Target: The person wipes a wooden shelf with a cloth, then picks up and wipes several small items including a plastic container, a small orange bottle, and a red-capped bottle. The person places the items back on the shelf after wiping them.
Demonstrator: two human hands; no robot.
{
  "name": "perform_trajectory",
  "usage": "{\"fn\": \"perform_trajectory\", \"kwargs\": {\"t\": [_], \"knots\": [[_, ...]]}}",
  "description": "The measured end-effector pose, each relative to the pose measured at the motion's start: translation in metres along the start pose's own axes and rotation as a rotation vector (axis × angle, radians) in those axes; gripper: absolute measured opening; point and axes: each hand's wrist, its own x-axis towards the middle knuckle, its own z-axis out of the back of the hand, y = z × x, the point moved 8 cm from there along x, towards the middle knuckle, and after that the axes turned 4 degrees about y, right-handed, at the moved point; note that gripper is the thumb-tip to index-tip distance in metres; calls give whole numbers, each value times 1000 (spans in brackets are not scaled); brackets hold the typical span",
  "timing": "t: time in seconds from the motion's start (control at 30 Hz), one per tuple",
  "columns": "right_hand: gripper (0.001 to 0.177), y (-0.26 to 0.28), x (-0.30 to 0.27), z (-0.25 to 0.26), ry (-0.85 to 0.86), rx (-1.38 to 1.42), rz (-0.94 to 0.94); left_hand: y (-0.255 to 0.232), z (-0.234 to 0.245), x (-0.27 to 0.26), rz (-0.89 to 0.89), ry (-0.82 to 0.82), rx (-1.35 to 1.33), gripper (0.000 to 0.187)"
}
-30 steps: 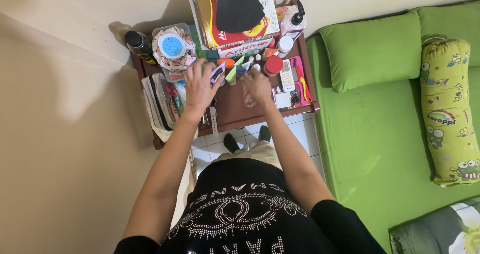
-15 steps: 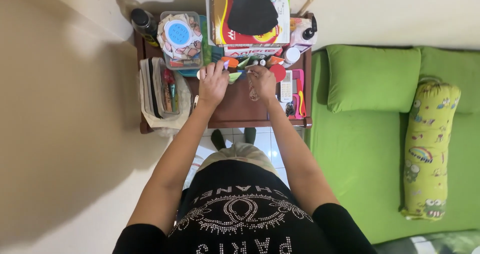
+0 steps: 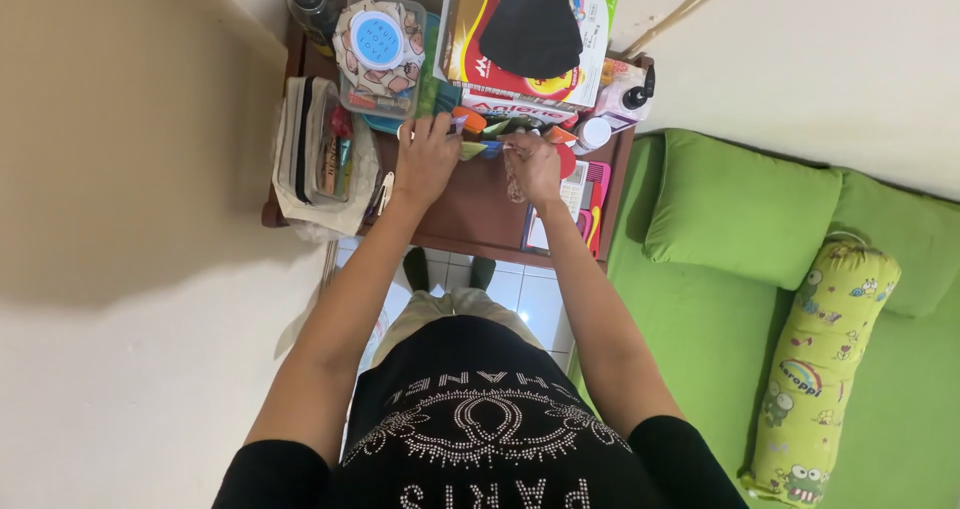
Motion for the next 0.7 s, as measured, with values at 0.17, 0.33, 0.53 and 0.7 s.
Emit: {"fn": "perform_trajectory", "kwargs": {"t": [0.17, 0.33, 0.53, 0.7], "knots": [[38, 16, -7, 9, -41, 22, 13, -2, 6, -5, 34, -17, -28, 15], [41, 11, -46, 18, -111, 106, -109, -14, 30, -25, 107, -78, -190, 34], [35, -64, -121, -27, -153, 590, -445, -44, -8, -95, 489, 48, -656, 28], [32, -78, -152, -65, 24, 1079, -727, -85, -119, -164, 773, 294, -1223, 46]]}}
